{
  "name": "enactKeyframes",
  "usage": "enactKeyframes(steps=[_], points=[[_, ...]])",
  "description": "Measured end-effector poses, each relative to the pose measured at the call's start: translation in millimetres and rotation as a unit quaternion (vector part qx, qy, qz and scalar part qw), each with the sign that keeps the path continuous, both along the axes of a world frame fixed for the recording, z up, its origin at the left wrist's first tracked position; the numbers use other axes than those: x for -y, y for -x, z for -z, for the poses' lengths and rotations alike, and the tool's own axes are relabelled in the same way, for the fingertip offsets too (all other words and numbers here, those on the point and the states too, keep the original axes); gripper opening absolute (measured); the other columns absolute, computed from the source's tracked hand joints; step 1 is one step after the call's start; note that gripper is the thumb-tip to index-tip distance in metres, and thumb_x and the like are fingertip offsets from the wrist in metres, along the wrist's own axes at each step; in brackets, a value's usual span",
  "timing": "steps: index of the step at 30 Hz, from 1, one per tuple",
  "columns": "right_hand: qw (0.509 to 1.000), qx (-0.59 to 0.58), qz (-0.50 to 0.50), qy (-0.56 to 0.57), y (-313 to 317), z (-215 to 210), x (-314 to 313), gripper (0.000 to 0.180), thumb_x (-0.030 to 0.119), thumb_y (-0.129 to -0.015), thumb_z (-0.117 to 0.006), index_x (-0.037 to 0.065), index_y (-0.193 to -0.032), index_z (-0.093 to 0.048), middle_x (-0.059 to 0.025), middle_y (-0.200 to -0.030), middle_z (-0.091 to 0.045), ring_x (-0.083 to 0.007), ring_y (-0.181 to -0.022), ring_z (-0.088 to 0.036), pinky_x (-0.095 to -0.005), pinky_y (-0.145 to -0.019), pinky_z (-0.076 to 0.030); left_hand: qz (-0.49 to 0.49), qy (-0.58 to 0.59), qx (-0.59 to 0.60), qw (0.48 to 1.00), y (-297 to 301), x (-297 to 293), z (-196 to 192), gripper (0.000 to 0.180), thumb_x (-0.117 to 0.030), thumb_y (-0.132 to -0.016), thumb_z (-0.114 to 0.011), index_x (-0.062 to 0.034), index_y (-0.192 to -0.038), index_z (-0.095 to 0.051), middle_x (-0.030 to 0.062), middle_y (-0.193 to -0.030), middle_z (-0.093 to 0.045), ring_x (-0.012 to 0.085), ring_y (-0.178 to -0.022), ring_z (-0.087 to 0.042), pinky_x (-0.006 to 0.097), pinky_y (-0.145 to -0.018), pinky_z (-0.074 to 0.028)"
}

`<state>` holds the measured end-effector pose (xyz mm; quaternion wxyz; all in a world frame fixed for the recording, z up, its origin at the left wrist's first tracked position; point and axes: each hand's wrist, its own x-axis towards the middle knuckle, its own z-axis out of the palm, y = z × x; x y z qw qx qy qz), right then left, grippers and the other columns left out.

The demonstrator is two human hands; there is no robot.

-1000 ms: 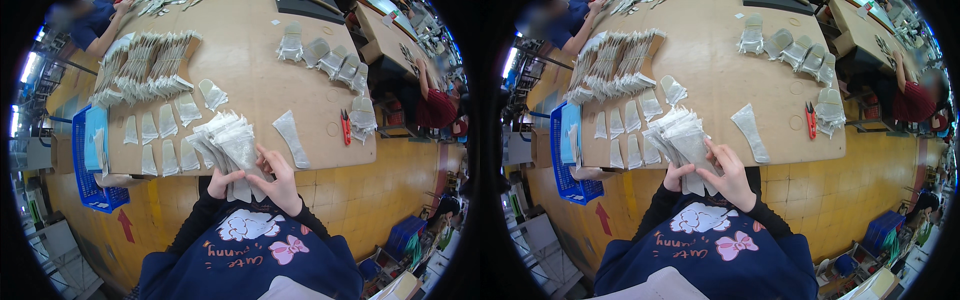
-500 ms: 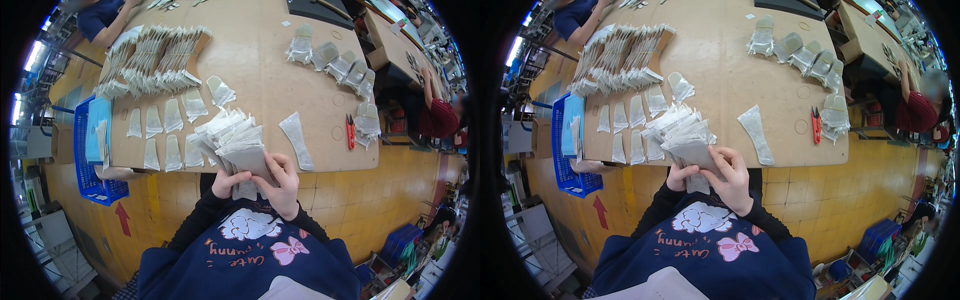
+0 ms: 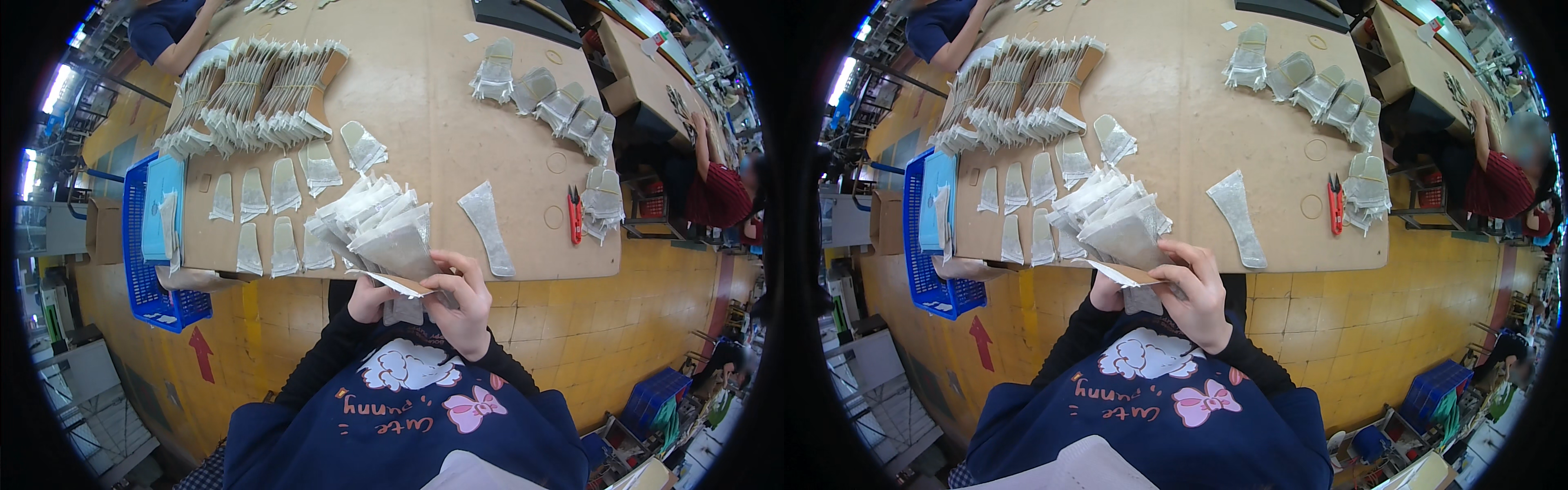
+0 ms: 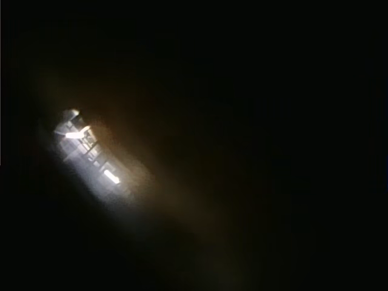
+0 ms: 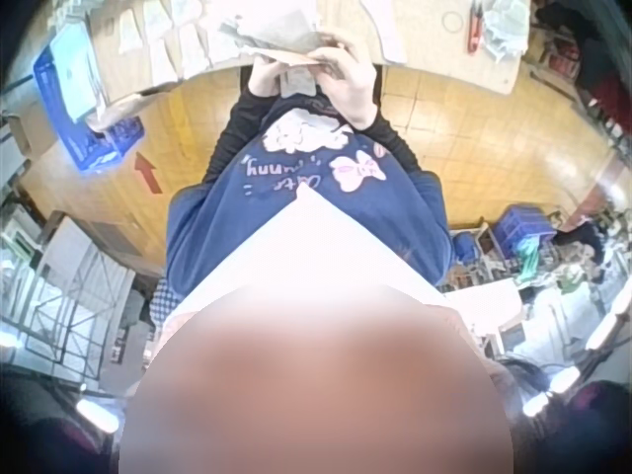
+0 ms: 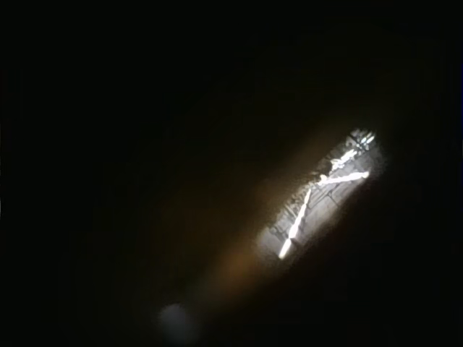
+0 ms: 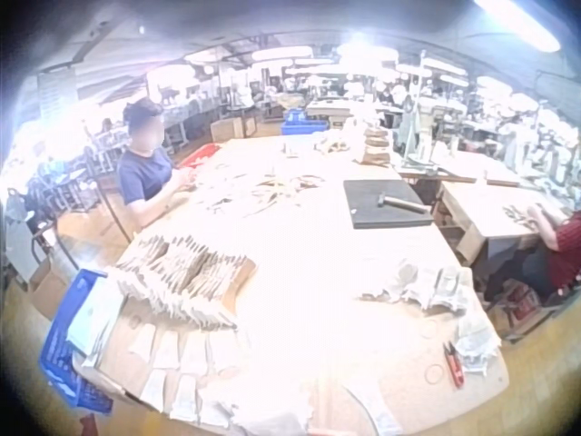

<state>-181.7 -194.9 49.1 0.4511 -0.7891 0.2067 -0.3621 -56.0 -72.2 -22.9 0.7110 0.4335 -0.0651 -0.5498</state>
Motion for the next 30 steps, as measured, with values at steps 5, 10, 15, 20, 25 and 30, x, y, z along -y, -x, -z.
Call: enactKeyframes(steps=[5, 10, 15, 20, 25, 30], points=[[0.999, 0.023, -0.016, 0.036, 4.3, 4.3, -1.2, 0.033, -0.008, -0.058, -0.072, 0.007, -0.086, -0.066, -0.0081, -0.094, -0.064, -0.0267, -0.083, -0.059, -0.0340, -0.071, -0.046, -0.015, 0.008, -0.100, 0.995, 1.3, -7.9, 9.4, 0.055, -0.008, -0.075, -0.073, 0.0028, -0.125, -0.051, 0.0138, -0.116, -0.063, 0.0218, -0.101, -0.064, 0.033, -0.088, -0.051], [0.996, 0.079, -0.049, 0.002, 11.5, 9.6, 3.1, 0.031, -0.006, -0.058, -0.071, 0.004, -0.085, -0.060, -0.0107, -0.088, -0.063, -0.0272, -0.078, -0.058, -0.0347, -0.073, -0.044, 0.032, 0.007, -0.013, 0.999, -2.8, -5.4, 2.1, 0.057, -0.011, -0.075, -0.072, 0.0017, -0.126, -0.050, 0.0139, -0.116, -0.062, 0.0231, -0.101, -0.063, 0.036, -0.088, -0.051], [0.964, 0.166, 0.038, -0.206, 18.5, 9.1, -3.2, 0.021, -0.004, -0.077, -0.069, 0.002, -0.093, -0.056, -0.0096, -0.094, -0.061, -0.0169, -0.082, -0.057, -0.0295, -0.077, -0.044, -0.012, 0.004, -0.017, 1.000, -2.1, 2.4, -19.0, 0.060, -0.009, -0.073, -0.073, 0.0011, -0.128, -0.049, 0.0125, -0.116, -0.061, 0.0225, -0.104, -0.060, 0.036, -0.089, -0.049], [0.887, 0.165, 0.166, -0.397, 21.9, 30.7, 22.9, 0.024, 0.002, -0.086, -0.066, -0.002, -0.107, -0.054, -0.0055, -0.100, -0.059, -0.0104, -0.090, -0.055, -0.0229, -0.080, -0.043, -0.064, -0.002, -0.011, 0.998, -9.5, 4.6, -23.5, 0.059, -0.010, -0.075, -0.073, 0.0010, -0.127, -0.049, 0.0116, -0.113, -0.061, 0.0226, -0.102, -0.061, 0.036, -0.088, -0.049], [0.924, -0.131, 0.191, -0.304, 29.5, 64.0, 42.2, 0.015, 0.011, -0.093, -0.061, -0.003, -0.094, -0.058, -0.0079, -0.084, -0.063, -0.0136, -0.078, -0.058, -0.0281, -0.071, -0.046, -0.132, -0.009, 0.016, 0.991, -24.5, -9.6, -21.5, 0.059, -0.014, -0.076, -0.071, 0.0015, -0.128, -0.047, 0.0126, -0.113, -0.060, 0.0247, -0.101, -0.061, 0.037, -0.087, -0.051], [0.965, -0.119, 0.205, -0.111, 29.9, 61.9, 34.7, 0.014, 0.009, -0.089, -0.064, -0.004, -0.090, -0.058, -0.0131, -0.097, -0.064, -0.0209, -0.084, -0.058, -0.0306, -0.077, -0.047, -0.164, 0.005, 0.018, 0.986, -32.8, -19.0, -19.6, 0.063, -0.013, -0.077, -0.069, 0.0010, -0.132, -0.040, 0.0143, -0.117, -0.056, 0.0275, -0.106, -0.059, 0.041, -0.090, -0.051]])
